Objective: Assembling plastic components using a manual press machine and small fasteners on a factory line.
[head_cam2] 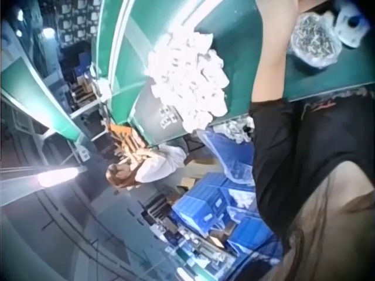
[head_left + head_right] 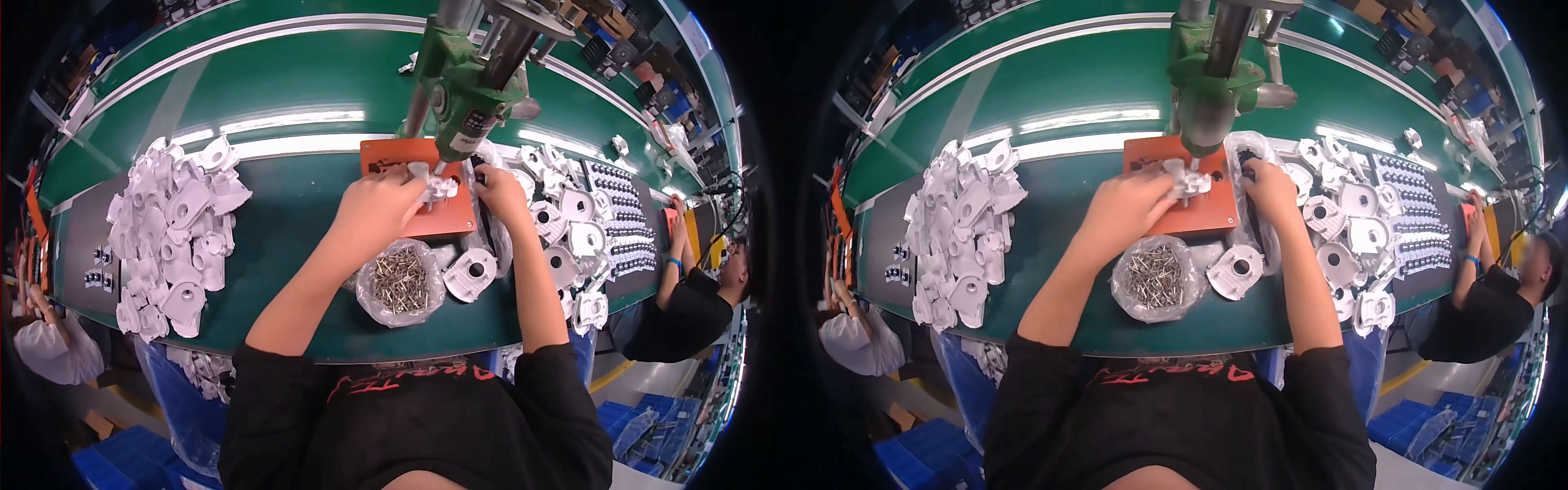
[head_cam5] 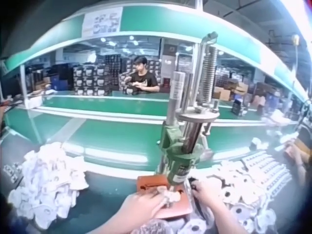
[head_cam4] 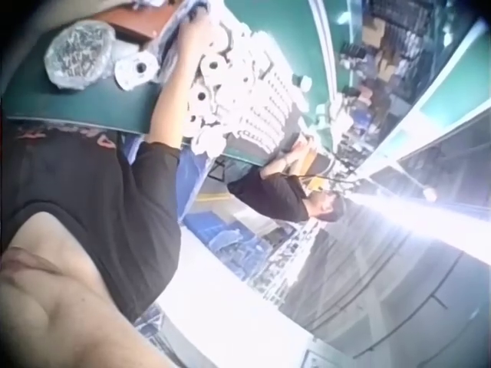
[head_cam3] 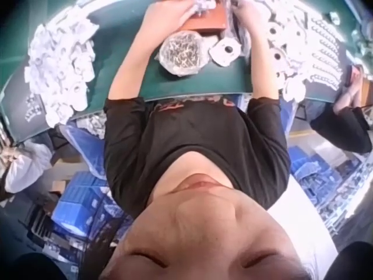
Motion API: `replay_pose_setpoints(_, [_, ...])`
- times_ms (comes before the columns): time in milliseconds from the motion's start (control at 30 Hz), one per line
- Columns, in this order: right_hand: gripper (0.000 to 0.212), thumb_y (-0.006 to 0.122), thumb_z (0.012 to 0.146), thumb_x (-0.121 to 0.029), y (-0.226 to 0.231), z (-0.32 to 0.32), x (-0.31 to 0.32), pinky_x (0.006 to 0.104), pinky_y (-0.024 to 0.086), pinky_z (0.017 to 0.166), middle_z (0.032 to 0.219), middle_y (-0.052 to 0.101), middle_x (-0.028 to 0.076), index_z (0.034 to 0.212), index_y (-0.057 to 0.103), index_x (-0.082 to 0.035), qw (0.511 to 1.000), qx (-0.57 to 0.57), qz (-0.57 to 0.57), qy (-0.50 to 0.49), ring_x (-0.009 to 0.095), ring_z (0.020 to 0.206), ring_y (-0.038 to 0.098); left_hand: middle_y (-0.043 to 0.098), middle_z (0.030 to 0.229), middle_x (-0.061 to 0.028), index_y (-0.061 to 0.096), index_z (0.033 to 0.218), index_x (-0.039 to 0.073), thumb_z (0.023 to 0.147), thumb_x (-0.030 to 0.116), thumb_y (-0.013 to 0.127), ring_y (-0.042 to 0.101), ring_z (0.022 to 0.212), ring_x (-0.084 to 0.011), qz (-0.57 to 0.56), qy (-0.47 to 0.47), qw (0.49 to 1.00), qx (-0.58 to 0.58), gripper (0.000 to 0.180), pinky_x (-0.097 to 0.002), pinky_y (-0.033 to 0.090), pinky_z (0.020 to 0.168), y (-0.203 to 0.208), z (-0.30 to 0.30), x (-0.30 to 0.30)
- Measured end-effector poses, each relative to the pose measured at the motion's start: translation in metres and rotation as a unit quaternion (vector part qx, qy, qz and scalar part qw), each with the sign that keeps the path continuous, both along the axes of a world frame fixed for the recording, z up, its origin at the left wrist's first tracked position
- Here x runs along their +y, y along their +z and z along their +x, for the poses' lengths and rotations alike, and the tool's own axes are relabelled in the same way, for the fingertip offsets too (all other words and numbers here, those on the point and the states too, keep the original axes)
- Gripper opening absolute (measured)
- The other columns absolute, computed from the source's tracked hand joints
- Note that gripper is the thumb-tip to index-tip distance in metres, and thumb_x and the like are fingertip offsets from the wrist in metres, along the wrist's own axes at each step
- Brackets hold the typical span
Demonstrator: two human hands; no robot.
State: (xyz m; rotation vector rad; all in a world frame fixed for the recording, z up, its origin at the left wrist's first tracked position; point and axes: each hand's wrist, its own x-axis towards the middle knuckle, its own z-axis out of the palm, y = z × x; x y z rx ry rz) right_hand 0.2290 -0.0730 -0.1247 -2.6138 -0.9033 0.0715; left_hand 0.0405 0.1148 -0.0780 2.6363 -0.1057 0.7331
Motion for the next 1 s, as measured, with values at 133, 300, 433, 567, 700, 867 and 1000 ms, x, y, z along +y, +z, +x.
replay_pose_setpoints(133, [0.024, 0.060, 0.074, -0.018, -0.008, 0.016, 0.013, 0.0432, 0.049, 0.071, 0.087, 0.065, 0.018, 0.096, 0.064, -0.008, 0.999, -0.035, -0.041, 0.009, 0.036, 0.083, 0.062, 0.060, 0.095, -0.0116, 0.055, 0.090, 0.008, 0.076, 0.015, 0.065, 0.063, 0.079, -0.0288, -0.030, 0.002, 0.999, -0.038, 0.018, -0.0395, 0.051, 0.067, -0.022, 0.012, -0.002])
replay_pose_setpoints(300, [0.019, 0.058, 0.073, -0.012, -0.004, 0.018, 0.013, 0.0434, 0.047, 0.068, 0.084, 0.064, 0.020, 0.089, 0.063, -0.004, 0.998, -0.014, -0.063, 0.022, 0.037, 0.080, 0.061, 0.059, 0.102, -0.0188, 0.056, 0.090, 0.006, 0.074, 0.012, 0.065, 0.061, 0.092, -0.0332, -0.010, -0.010, 0.996, -0.084, 0.019, -0.0404, 0.051, 0.079, -0.018, 0.014, -0.002])
replay_pose_setpoints(433, [0.016, 0.058, 0.072, -0.010, -0.009, 0.017, 0.013, 0.0425, 0.047, 0.070, 0.081, 0.063, 0.021, 0.085, 0.061, -0.001, 0.998, -0.008, -0.041, 0.050, 0.037, 0.079, 0.061, 0.055, 0.113, -0.0242, 0.056, 0.088, 0.005, 0.074, 0.011, 0.064, 0.059, 0.100, -0.0365, -0.031, -0.006, 0.998, -0.061, 0.018, -0.0409, 0.049, 0.085, -0.021, 0.015, -0.002])
replay_pose_setpoints(567, [0.012, 0.060, 0.068, -0.004, -0.011, 0.017, 0.007, 0.0380, 0.046, 0.062, 0.071, 0.059, 0.020, 0.078, 0.058, 0.003, 0.993, 0.025, 0.031, 0.111, 0.035, 0.067, 0.058, 0.050, 0.120, -0.0271, 0.055, 0.088, 0.004, 0.075, 0.011, 0.063, 0.057, 0.102, -0.0378, -0.041, -0.006, 0.996, -0.075, 0.017, -0.0409, 0.049, 0.086, -0.026, 0.015, -0.006])
replay_pose_setpoints(700, [0.013, 0.062, 0.068, -0.005, -0.006, 0.017, 0.003, 0.0370, 0.046, 0.060, 0.069, 0.059, 0.019, 0.078, 0.057, 0.003, 0.991, 0.029, 0.047, 0.120, 0.033, 0.065, 0.058, 0.050, 0.121, -0.0270, 0.054, 0.087, 0.003, 0.075, 0.010, 0.063, 0.060, 0.095, -0.0359, -0.051, -0.014, 0.998, -0.017, 0.016, -0.0401, 0.052, 0.079, -0.018, 0.011, -0.006])
replay_pose_setpoints(867, [0.010, 0.061, 0.072, -0.001, 0.002, 0.015, -0.006, 0.0325, 0.045, 0.058, 0.066, 0.059, 0.014, 0.081, 0.058, 0.002, 0.994, 0.038, 0.086, 0.056, 0.022, 0.060, 0.057, 0.058, 0.104, -0.0203, 0.054, 0.084, 0.004, 0.074, 0.010, 0.062, 0.063, 0.084, -0.0315, -0.026, 0.009, 0.999, 0.018, 0.014, -0.0398, 0.053, 0.069, 0.013, -0.005, 0.006])
replay_pose_setpoints(1000, [0.013, 0.060, 0.076, 0.000, 0.016, 0.008, -0.006, 0.0286, 0.044, 0.058, 0.066, 0.057, 0.010, 0.089, 0.059, 0.001, 0.988, 0.052, 0.143, 0.035, 0.016, 0.058, 0.053, 0.062, 0.084, -0.0140, 0.055, 0.081, 0.006, 0.074, 0.011, 0.061, 0.063, 0.079, -0.0281, 0.032, 0.016, 0.999, -0.030, 0.010, -0.0379, 0.052, 0.071, 0.001, 0.002, 0.007])
